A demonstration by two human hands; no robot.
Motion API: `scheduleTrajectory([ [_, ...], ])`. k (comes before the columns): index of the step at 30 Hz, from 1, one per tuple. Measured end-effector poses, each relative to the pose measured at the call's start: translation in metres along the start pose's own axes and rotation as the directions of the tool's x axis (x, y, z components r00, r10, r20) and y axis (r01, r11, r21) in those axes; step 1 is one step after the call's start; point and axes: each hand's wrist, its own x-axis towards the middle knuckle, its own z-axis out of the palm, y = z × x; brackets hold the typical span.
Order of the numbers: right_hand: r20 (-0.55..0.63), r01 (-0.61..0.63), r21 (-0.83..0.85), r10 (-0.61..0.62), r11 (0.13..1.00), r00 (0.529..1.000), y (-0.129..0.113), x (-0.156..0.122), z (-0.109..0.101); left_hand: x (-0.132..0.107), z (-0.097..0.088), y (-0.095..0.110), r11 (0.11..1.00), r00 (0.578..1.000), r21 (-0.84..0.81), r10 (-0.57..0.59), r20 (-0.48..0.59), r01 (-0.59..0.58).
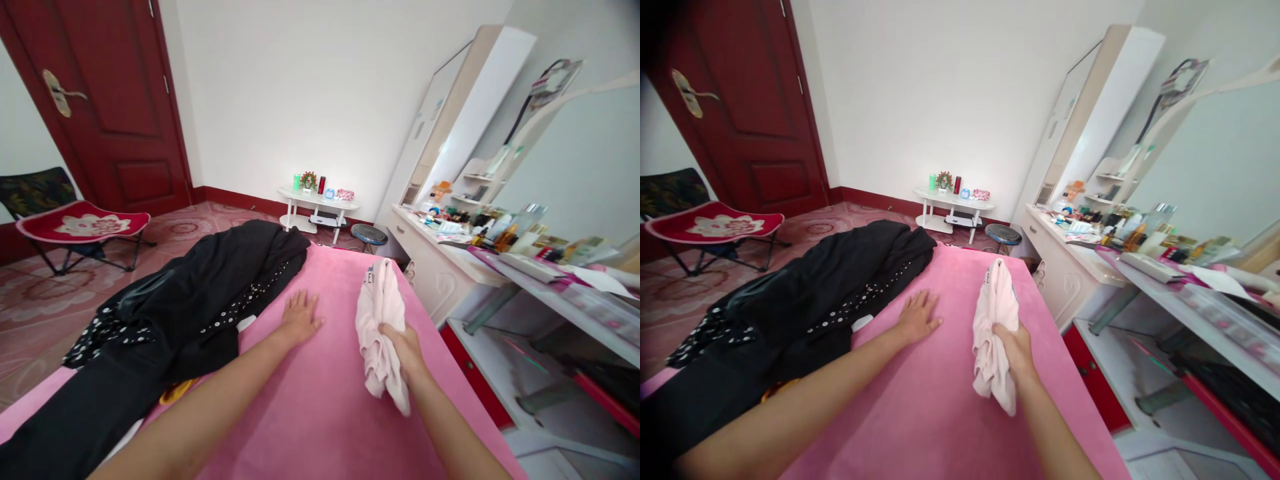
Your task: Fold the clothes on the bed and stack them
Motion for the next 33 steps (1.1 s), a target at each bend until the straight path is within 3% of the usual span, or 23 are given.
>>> scheduleTrajectory([
  [5,0.164,-0.017,-0.184,0.048,0.983,0.985,-0.017,0.02,-0.005,0.014,0.022,-0.004,0.991,1.0,0.127,0.029,-0.006,-0.028],
  [8,0.236,0.141,-0.442,-0.037,0.886,0.971,-0.034,0.065,-0.01,0.015,0.024,-0.006,0.99,0.999,0.136,0.035,-0.011,-0.033],
  [11,0.238,0.333,-0.744,-0.237,0.579,0.942,-0.057,0.128,-0.016,0.017,0.025,-0.008,0.99,0.999,0.135,0.034,-0.021,-0.031],
  [13,0.241,0.35,-0.87,-0.318,0.348,0.917,-0.073,0.173,-0.02,0.018,0.027,-0.009,0.99,0.999,0.134,0.037,-0.024,-0.033],
  [15,0.259,0.335,-0.924,-0.343,0.184,0.903,-0.084,0.216,-0.022,0.02,0.028,-0.01,0.99,0.999,0.138,0.044,-0.02,-0.041],
  [17,0.328,0.362,-0.932,-0.362,0.029,0.873,-0.085,0.25,-0.022,0.021,0.027,-0.01,0.988,0.999,0.151,0.043,-0.007,-0.041],
  [20,0.421,0.396,-0.907,-0.363,-0.145,0.831,-0.058,0.278,-0.011,0.021,0.026,-0.01,0.98,0.999,0.194,0.032,0.007,-0.033],
  [24,0.342,0.316,-0.935,-0.173,-0.16,0.924,0.001,0.274,0.02,0.02,0.024,-0.009,0.969,0.999,0.243,0.053,-0.01,-0.049],
  [26,0.302,0.275,-0.948,-0.182,-0.159,0.936,0.021,0.267,0.031,0.02,0.025,-0.009,0.966,0.998,0.252,0.06,-0.018,-0.054],
  [28,0.297,0.264,-0.951,-0.236,-0.162,0.925,0.026,0.262,0.037,0.02,0.026,-0.01,0.965,0.998,0.258,0.058,-0.019,-0.051],
  [33,0.336,0.309,-0.941,-0.26,-0.14,0.905,0.013,0.262,0.034,0.019,0.027,-0.01,0.963,0.999,0.265,0.047,-0.014,-0.042],
])
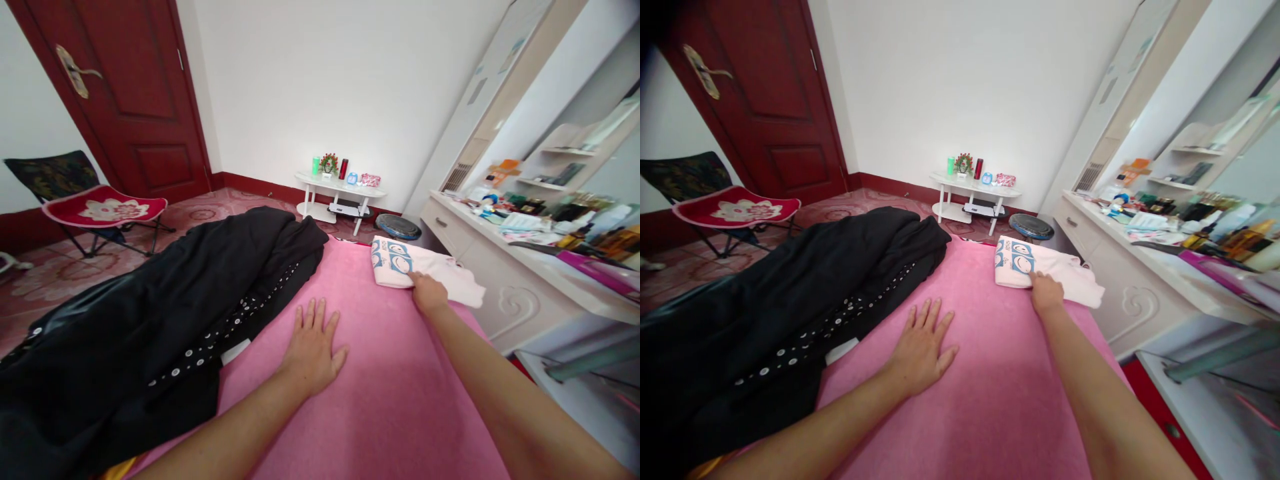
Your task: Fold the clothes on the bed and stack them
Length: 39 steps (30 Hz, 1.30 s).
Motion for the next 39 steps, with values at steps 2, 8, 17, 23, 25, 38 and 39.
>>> scheduleTrajectory([
  [2,-0.01,0.005,0.004,-0.005,1.0,1.0,0.0,0.0,-0.001,0.0,0.001,0.0,1.0,1.0,-0.004,0.007,-0.009,-0.007],
  [8,-0.037,0.019,0.022,-0.018,1.0,0.999,0.002,-0.008,0.007,0.0,0.002,-0.001,1.0,1.0,-0.019,0.006,-0.017,-0.007],
  [17,-0.14,-0.023,0.239,0.058,0.971,0.988,-0.007,-0.033,0.036,-0.002,-0.006,-0.002,0.998,1.0,-0.057,-0.003,0.0,0.003],
  [23,0.058,-0.124,0.265,0.113,0.956,0.992,-0.034,-0.086,0.023,-0.006,-0.01,-0.001,0.998,1.0,-0.064,-0.004,0.02,0.005],
  [25,0.105,-0.123,0.269,0.098,0.955,0.99,-0.041,-0.109,0.014,-0.008,-0.011,-0.001,0.998,1.0,-0.059,-0.008,0.028,0.01],
  [38,0.137,-0.103,0.244,0.071,0.964,0.988,-0.066,-0.244,-0.033,-0.055,-0.02,0.023,0.988,0.986,-0.039,-0.148,0.082,0.151],
  [39,0.142,-0.107,0.248,0.073,0.963,0.987,-0.067,-0.252,-0.036,-0.064,-0.021,0.025,0.988,0.986,-0.041,-0.145,0.081,0.149],
])
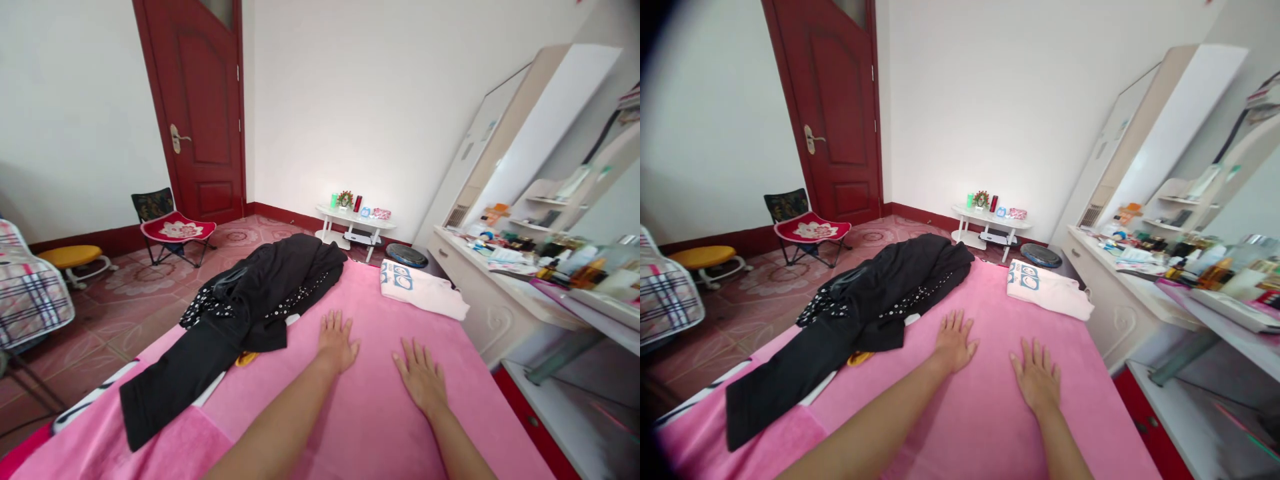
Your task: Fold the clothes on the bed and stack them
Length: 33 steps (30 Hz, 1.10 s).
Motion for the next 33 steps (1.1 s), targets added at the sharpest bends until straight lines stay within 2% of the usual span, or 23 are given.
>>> scheduleTrajectory([
  [6,-0.021,-0.007,0.021,0.008,1.0,1.0,-0.004,-0.042,-0.002,-0.05,-0.005,-0.001,0.999,0.999,-0.012,0.038,-0.009,-0.038],
  [12,-0.04,-0.031,0.058,0.034,0.998,0.999,-0.007,-0.067,-0.004,-0.076,-0.005,-0.003,0.999,0.999,0.012,0.041,-0.013,-0.041],
  [21,-0.082,-0.021,0.082,0.027,0.996,0.996,-0.006,-0.075,-0.003,-0.082,-0.006,-0.001,0.998,0.999,0.037,0.042,-0.032,-0.041],
  [33,-0.105,-0.01,0.072,0.017,0.997,0.994,-0.004,-0.073,-0.001,-0.084,-0.011,0.0,0.999,0.999,0.039,0.024,0.022,-0.025],
])
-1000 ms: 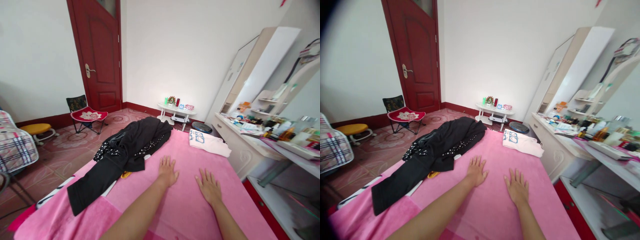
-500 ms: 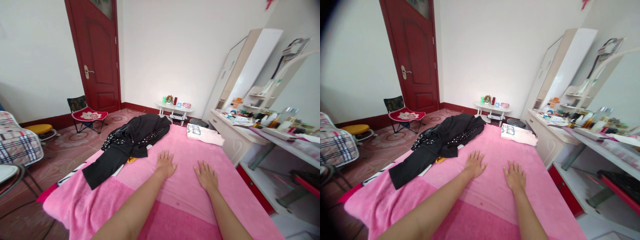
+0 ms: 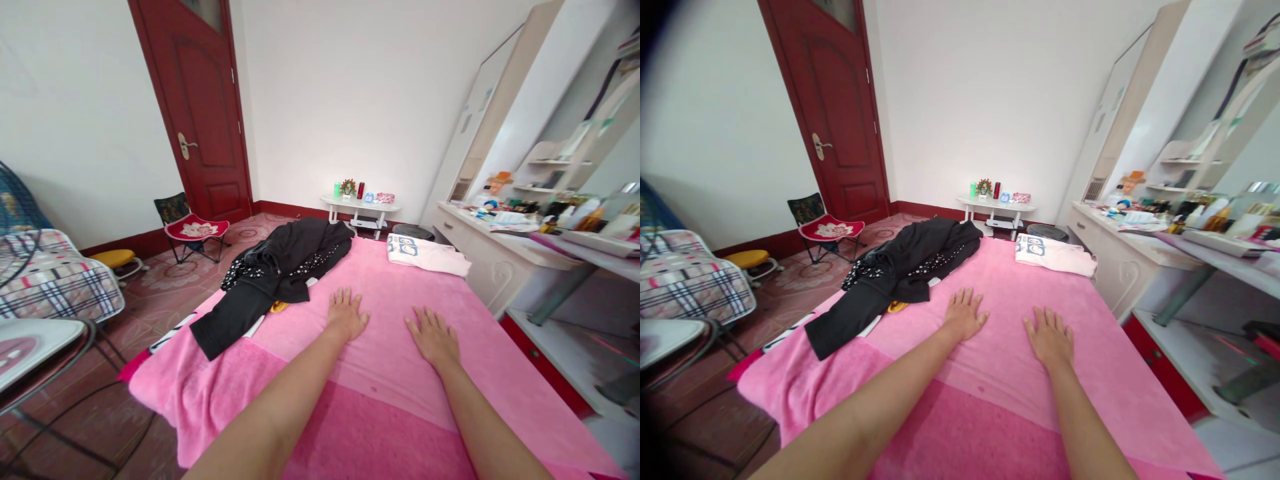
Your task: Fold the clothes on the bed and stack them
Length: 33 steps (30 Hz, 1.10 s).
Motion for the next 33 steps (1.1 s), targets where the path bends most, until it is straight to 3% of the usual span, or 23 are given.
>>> scheduleTrajectory([
  [13,-0.01,0.003,-0.011,-0.003,1.0,1.0,0.002,0.001,0.005,-0.003,0.0,-0.001,0.998,0.999,-0.06,0.013,-0.037,-0.015],
  [18,-0.03,0.01,0.016,-0.01,1.0,1.0,0.006,0.002,0.009,-0.019,-0.009,-0.002,0.996,0.997,-0.06,0.061,0.044,-0.059],
  [20,-0.042,0.012,0.029,-0.011,0.999,0.999,0.008,0.004,0.012,-0.034,-0.023,-0.008,0.983,0.976,-0.068,0.176,0.128,-0.169],
  [21,-0.047,0.012,0.035,-0.01,0.999,0.999,0.009,0.005,0.014,-0.043,-0.034,-0.013,0.963,0.945,-0.084,0.268,0.185,-0.257],
  [23,-0.056,0.009,0.042,-0.006,0.999,0.998,0.01,0.007,0.017,-0.061,-0.061,-0.027,0.883,0.842,-0.134,0.469,0.267,-0.45],
  [24,-0.056,0.007,0.043,-0.004,0.999,0.998,0.01,0.008,0.018,-0.07,-0.077,-0.036,0.84,0.799,-0.137,0.542,0.261,-0.525],
  [25,-0.054,0.004,0.044,-0.001,0.999,0.999,0.011,0.008,0.019,-0.077,-0.094,-0.046,0.814,0.785,-0.102,0.58,0.219,-0.572],
  [27,-0.048,-0.001,0.044,0.003,0.999,0.999,0.011,0.009,0.02,-0.085,-0.126,-0.069,0.823,0.827,0.076,0.56,0.055,-0.563],
  [30,-0.057,0.002,0.049,0.001,0.999,0.998,0.012,0.01,0.022,-0.081,-0.162,-0.113,0.891,0.897,0.312,0.399,-0.191,-0.33],
  [33,-0.068,0.007,0.05,-0.003,0.999,0.998,0.014,0.011,0.024,-0.067,-0.177,-0.161,0.974,0.934,0.182,0.185,-0.306,-0.133],
])
